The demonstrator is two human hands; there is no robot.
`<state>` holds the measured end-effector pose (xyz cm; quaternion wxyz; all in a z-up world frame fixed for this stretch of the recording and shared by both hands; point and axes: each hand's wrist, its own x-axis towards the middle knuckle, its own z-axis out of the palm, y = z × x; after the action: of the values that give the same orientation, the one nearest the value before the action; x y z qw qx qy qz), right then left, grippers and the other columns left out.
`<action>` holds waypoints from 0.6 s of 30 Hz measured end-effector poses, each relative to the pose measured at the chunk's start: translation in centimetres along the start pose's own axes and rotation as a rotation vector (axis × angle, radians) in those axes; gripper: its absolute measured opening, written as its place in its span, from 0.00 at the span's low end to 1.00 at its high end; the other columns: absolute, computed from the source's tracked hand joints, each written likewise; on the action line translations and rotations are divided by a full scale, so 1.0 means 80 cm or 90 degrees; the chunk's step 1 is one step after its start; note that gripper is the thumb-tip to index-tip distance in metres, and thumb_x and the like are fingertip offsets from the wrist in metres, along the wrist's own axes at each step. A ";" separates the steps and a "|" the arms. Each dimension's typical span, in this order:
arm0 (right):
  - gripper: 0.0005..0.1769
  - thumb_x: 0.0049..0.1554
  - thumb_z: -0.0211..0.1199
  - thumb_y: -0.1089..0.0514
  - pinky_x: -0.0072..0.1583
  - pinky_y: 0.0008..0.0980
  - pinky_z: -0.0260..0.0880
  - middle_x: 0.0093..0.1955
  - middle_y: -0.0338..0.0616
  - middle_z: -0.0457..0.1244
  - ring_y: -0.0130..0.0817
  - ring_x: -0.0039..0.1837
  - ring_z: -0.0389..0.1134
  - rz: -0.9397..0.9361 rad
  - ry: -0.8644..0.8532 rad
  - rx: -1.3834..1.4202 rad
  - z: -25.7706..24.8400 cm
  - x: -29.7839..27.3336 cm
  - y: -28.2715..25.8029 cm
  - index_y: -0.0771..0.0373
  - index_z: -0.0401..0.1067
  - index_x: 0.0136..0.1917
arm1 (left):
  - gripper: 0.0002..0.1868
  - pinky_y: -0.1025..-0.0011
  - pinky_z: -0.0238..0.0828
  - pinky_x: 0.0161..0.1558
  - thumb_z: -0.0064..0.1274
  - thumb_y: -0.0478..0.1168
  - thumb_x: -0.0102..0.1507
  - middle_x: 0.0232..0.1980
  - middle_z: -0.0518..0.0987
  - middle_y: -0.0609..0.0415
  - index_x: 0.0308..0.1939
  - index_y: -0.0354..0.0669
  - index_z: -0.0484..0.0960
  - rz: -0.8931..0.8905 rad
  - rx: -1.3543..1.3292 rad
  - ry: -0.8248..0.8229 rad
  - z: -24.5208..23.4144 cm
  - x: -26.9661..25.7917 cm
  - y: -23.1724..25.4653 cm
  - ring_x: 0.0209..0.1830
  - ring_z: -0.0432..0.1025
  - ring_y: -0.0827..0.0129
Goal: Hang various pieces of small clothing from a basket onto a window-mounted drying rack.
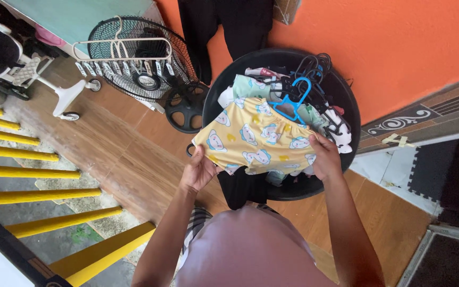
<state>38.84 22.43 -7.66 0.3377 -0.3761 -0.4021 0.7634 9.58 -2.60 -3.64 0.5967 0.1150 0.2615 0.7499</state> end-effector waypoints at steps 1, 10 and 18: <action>0.19 0.67 0.57 0.57 0.58 0.32 0.72 0.58 0.47 0.69 0.32 0.56 0.70 0.000 -0.002 0.000 0.002 0.000 -0.002 0.71 0.71 0.66 | 0.34 0.40 0.66 0.65 0.41 0.55 0.71 0.76 0.64 0.45 0.78 0.52 0.51 0.002 0.001 0.000 -0.001 0.000 0.001 0.73 0.64 0.50; 0.16 0.67 0.58 0.59 0.59 0.29 0.69 0.57 0.45 0.69 0.29 0.57 0.69 -0.032 0.004 -0.024 -0.001 0.020 0.004 0.71 0.73 0.64 | 0.35 0.39 0.66 0.67 0.43 0.55 0.71 0.76 0.65 0.43 0.78 0.48 0.54 -0.021 -0.045 -0.028 -0.010 0.008 0.001 0.74 0.64 0.48; 0.17 0.66 0.58 0.59 0.59 0.28 0.70 0.57 0.43 0.69 0.27 0.57 0.69 -0.029 0.016 -0.021 0.002 0.025 -0.001 0.70 0.73 0.64 | 0.35 0.42 0.64 0.68 0.43 0.56 0.71 0.75 0.66 0.43 0.77 0.47 0.55 -0.022 -0.040 0.008 -0.007 0.016 0.001 0.74 0.63 0.49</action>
<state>37.75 24.05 -8.16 0.3538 -0.3823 -0.4189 0.7438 8.88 -1.52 -4.25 0.6110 0.0867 0.2437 0.7482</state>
